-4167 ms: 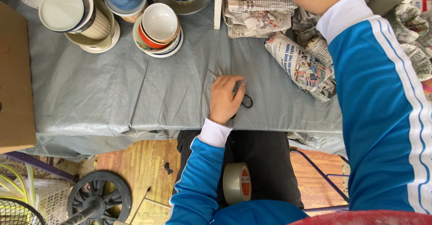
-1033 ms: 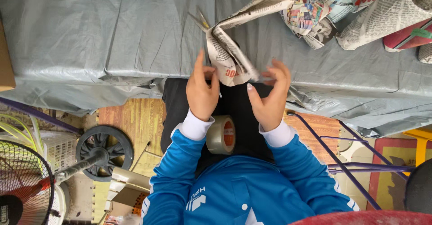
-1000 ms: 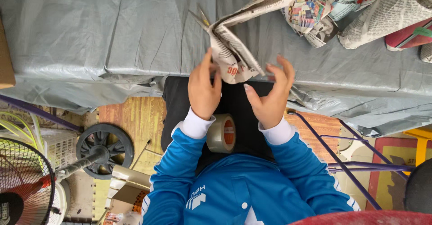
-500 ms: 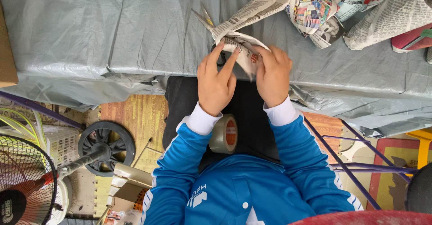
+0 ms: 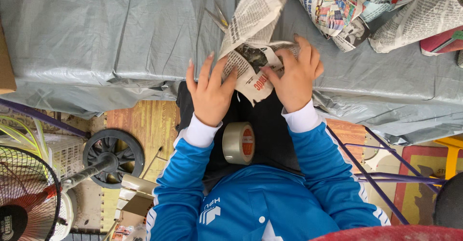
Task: The person folds and rolls newspaper sheets into tight cylindrical tubes, then secures the ends with clear tape. They repeat this process with multiple sheets, placing the finished tubes aside.
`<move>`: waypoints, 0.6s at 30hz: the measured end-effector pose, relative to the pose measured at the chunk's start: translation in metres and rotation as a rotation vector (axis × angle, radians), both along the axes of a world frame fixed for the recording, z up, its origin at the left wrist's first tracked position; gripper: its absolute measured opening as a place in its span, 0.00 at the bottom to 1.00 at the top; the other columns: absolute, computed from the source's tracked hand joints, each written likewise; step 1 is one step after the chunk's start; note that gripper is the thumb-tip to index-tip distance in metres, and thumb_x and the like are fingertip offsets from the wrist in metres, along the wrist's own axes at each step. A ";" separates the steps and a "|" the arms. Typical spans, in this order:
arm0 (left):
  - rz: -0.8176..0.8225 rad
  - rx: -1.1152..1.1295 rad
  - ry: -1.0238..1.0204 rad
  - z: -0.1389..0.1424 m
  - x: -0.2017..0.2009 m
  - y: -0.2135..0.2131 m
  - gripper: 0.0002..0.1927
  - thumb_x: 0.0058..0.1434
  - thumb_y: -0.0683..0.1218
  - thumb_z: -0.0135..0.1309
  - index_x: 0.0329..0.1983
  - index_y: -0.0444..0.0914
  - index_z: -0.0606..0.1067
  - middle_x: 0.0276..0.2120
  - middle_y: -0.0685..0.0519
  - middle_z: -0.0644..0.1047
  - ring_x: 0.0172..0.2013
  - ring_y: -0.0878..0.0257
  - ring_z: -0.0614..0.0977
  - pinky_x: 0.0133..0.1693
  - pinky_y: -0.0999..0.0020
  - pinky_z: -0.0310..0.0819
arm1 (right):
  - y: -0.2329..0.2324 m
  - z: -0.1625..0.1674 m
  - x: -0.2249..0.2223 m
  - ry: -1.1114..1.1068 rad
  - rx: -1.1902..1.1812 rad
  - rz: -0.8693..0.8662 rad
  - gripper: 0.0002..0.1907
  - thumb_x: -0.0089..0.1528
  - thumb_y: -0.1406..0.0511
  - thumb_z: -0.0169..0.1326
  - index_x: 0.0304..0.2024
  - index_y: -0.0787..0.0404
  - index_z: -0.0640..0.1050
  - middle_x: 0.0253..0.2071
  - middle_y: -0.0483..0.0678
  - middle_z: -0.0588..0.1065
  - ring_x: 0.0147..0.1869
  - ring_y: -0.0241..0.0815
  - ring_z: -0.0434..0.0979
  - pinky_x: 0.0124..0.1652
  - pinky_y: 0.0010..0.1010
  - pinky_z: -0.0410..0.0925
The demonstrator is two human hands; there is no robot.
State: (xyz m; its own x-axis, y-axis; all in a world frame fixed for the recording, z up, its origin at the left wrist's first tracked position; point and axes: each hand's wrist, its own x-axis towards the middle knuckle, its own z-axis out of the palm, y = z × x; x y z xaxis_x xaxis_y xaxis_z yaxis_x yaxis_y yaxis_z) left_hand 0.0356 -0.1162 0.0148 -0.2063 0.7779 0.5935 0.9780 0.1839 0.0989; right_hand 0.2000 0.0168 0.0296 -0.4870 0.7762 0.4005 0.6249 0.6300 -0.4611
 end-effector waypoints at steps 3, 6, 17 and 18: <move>0.084 -0.029 -0.021 -0.002 0.002 -0.018 0.09 0.66 0.48 0.61 0.48 0.53 0.82 0.67 0.50 0.72 0.72 0.49 0.64 0.71 0.37 0.38 | 0.006 -0.005 0.003 0.025 -0.012 0.023 0.10 0.57 0.64 0.70 0.37 0.54 0.80 0.65 0.50 0.69 0.71 0.58 0.62 0.63 0.51 0.53; 0.143 -0.070 -0.030 -0.004 0.006 -0.033 0.07 0.66 0.50 0.63 0.47 0.54 0.82 0.71 0.44 0.69 0.74 0.43 0.60 0.69 0.33 0.28 | 0.028 -0.009 0.019 0.197 -0.069 0.101 0.08 0.62 0.67 0.68 0.38 0.57 0.79 0.64 0.52 0.69 0.70 0.56 0.65 0.65 0.47 0.57; -0.217 -0.132 -0.186 0.000 0.006 -0.046 0.07 0.57 0.43 0.64 0.37 0.43 0.79 0.41 0.55 0.80 0.66 0.51 0.73 0.69 0.27 0.46 | 0.156 0.010 0.074 0.370 0.223 -0.045 0.06 0.73 0.75 0.52 0.53 0.67 0.72 0.43 0.56 0.78 0.41 0.48 0.77 0.42 0.34 0.68; -0.256 -0.134 -0.189 0.000 0.007 -0.044 0.06 0.56 0.43 0.64 0.34 0.43 0.78 0.37 0.55 0.79 0.64 0.52 0.75 0.68 0.28 0.49 | 0.163 0.010 0.076 0.363 0.300 -0.002 0.08 0.72 0.76 0.50 0.54 0.67 0.72 0.44 0.56 0.79 0.41 0.48 0.79 0.42 0.36 0.69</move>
